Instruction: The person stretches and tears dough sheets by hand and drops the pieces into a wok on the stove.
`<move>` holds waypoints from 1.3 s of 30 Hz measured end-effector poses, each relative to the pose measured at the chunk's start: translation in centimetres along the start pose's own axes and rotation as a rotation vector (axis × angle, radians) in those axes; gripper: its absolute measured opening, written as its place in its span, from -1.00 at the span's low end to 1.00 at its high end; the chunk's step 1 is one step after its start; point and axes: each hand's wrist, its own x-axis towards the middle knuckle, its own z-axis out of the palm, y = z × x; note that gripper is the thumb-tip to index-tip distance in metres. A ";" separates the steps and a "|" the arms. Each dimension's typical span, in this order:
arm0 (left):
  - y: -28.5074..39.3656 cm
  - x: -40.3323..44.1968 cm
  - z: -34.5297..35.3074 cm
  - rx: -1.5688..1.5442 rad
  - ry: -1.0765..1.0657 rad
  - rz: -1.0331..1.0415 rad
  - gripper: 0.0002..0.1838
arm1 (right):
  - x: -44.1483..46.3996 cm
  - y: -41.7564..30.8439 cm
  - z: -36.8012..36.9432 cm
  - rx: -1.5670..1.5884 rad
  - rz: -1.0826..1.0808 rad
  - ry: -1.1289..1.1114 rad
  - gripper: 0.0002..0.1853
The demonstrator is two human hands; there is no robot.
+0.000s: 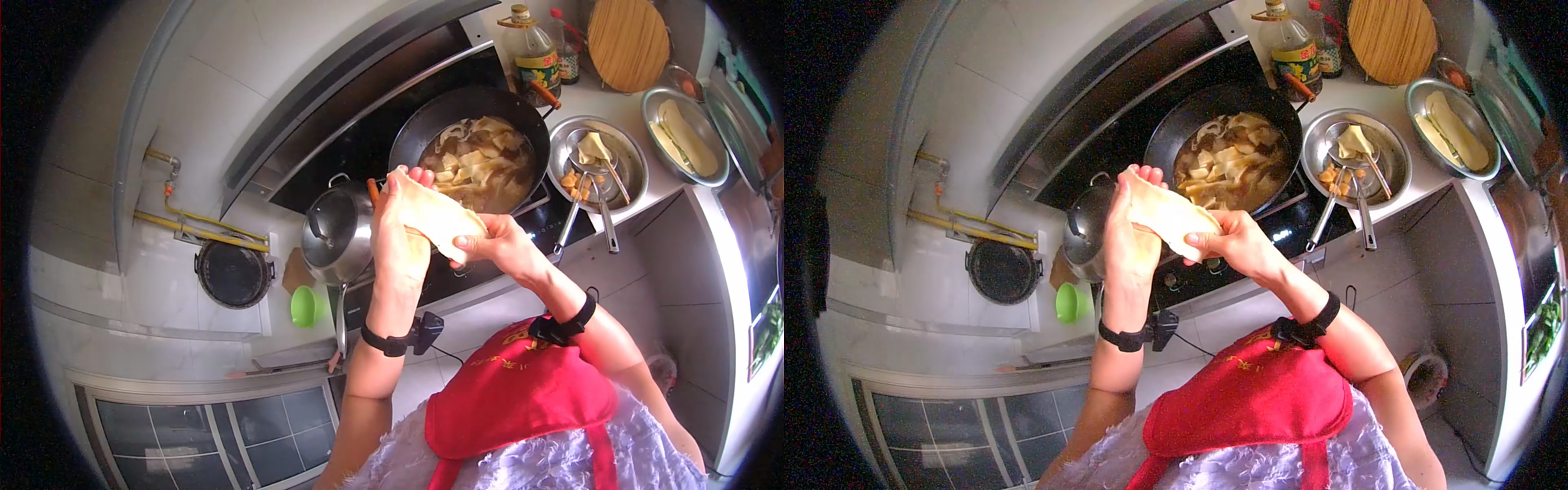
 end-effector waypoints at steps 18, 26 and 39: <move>-3.0 0.0 -4.2 0.037 0.137 -0.319 -0.47 | 4.8 -12.1 -0.4 -1.141 -0.375 -0.101 -0.71; -1.4 1.1 -2.9 0.340 -0.552 -0.232 -0.51 | 5.1 -13.9 0.3 -1.130 -0.246 -0.320 -0.73; -2.3 0.3 -1.8 0.407 -0.447 -0.236 -0.78 | 6.2 -9.5 -1.8 -0.959 -0.163 -0.154 -0.59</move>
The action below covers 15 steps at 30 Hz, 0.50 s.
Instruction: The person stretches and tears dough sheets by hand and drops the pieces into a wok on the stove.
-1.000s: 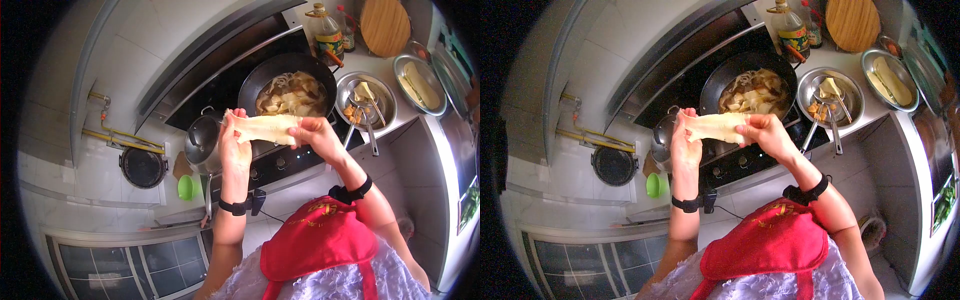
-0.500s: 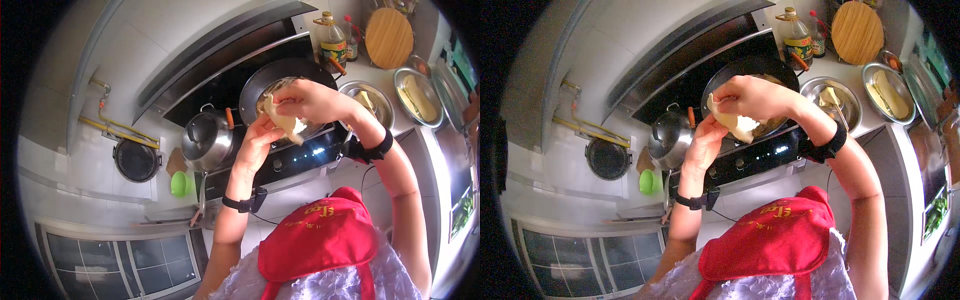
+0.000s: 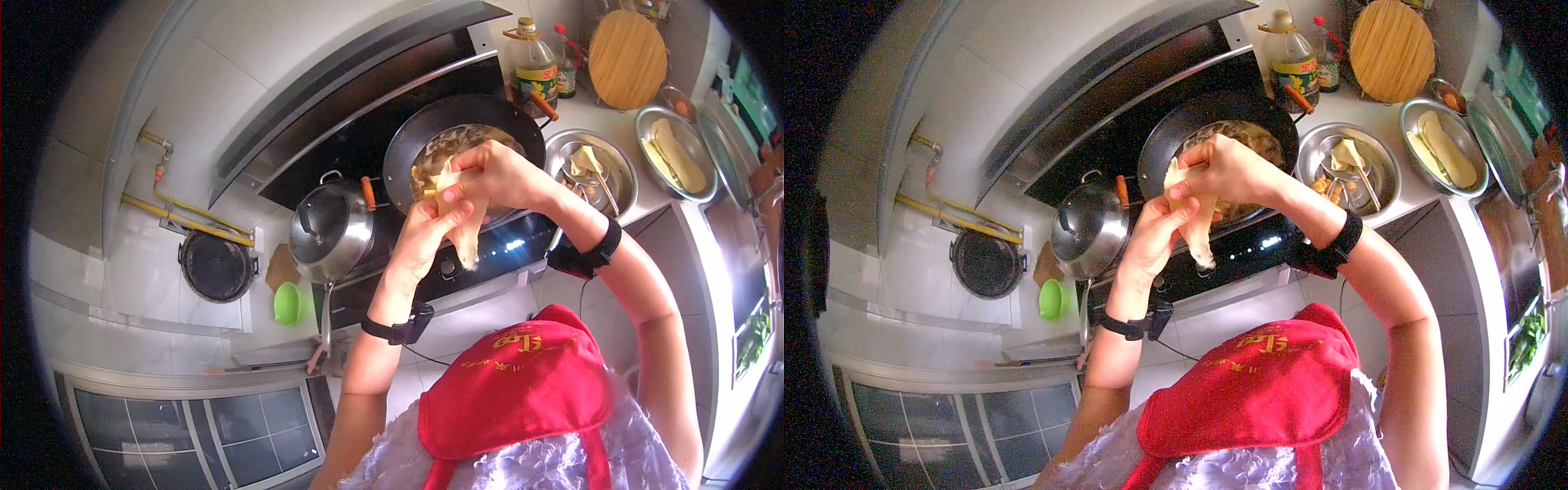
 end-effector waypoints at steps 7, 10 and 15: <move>-0.4 -0.6 0.8 0.143 0.049 0.047 -0.76 | 0.3 0.1 0.0 0.172 0.071 0.105 -0.75; -0.1 -1.2 0.8 0.137 0.024 0.056 -0.67 | 0.0 -0.6 -0.8 0.286 0.136 0.063 -0.78; 0.4 -2.5 0.4 0.180 -0.055 0.010 -0.57 | 0.1 -0.2 -2.0 0.293 0.142 0.088 -0.76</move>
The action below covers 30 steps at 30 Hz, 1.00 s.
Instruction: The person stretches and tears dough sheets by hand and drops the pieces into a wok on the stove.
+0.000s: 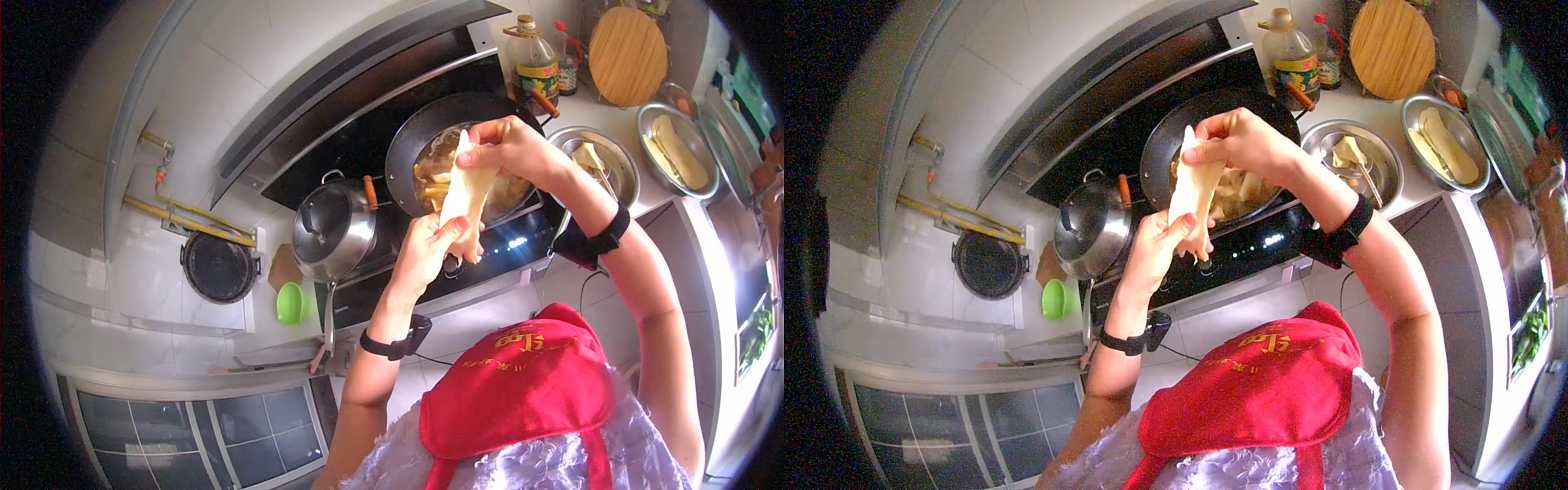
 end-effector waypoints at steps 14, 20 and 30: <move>-1.2 -2.3 -1.7 0.041 0.112 -0.051 -0.67 | 0.8 -0.3 -2.3 -0.040 -0.020 -0.018 -0.78; -2.7 -2.5 -3.1 -0.021 0.218 -0.048 -0.67 | 1.5 -1.5 -2.0 -0.148 -0.060 0.028 -0.79; -4.9 -2.5 -4.5 -0.443 0.325 -0.016 -0.39 | 6.7 -1.3 -0.7 -0.599 -0.143 -0.071 -0.77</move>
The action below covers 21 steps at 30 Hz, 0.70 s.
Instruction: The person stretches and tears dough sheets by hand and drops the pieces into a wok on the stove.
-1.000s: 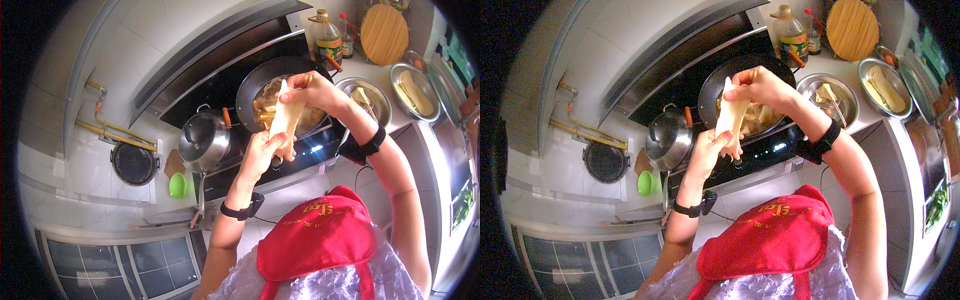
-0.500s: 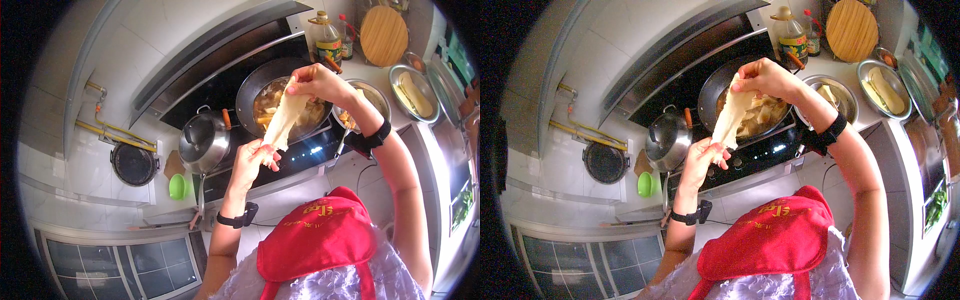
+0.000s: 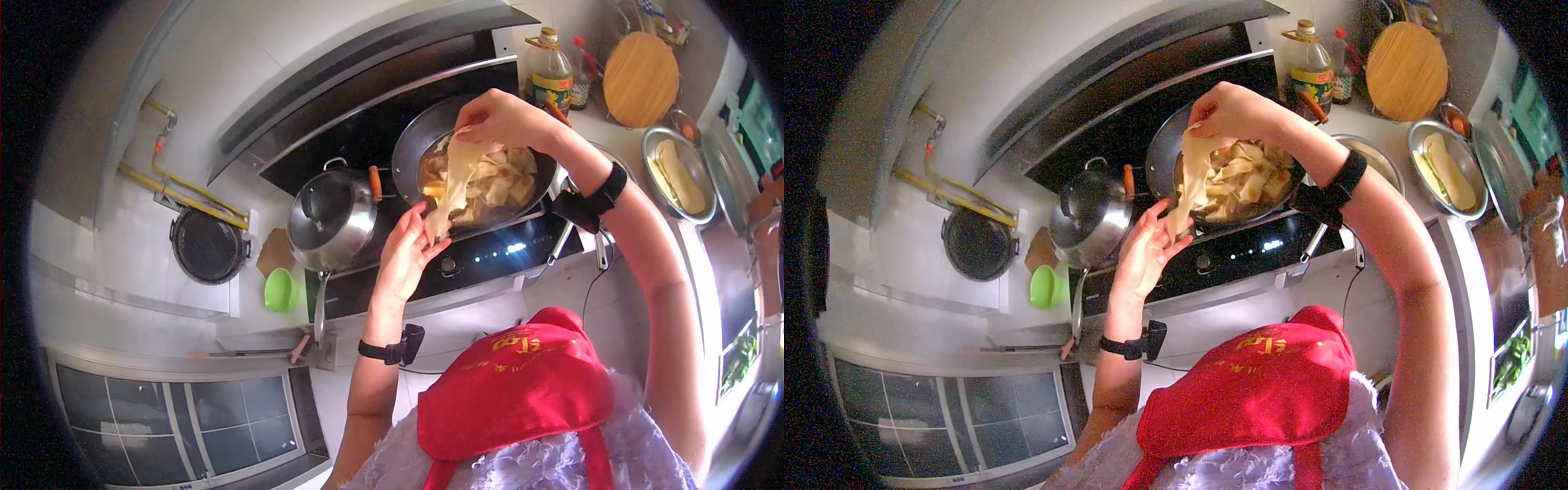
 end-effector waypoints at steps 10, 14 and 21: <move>-1.2 -3.2 -2.3 0.034 0.264 0.093 -0.52 | 9.2 3.4 2.7 -0.440 0.134 -0.032 -0.77; -1.7 -5.3 -4.1 0.006 0.325 0.069 -0.64 | 13.9 8.2 5.0 -0.459 0.353 0.063 -0.76; -2.4 -8.0 -6.0 -0.049 0.434 0.068 -0.71 | 17.7 19.2 7.7 -0.990 0.221 -0.121 -0.72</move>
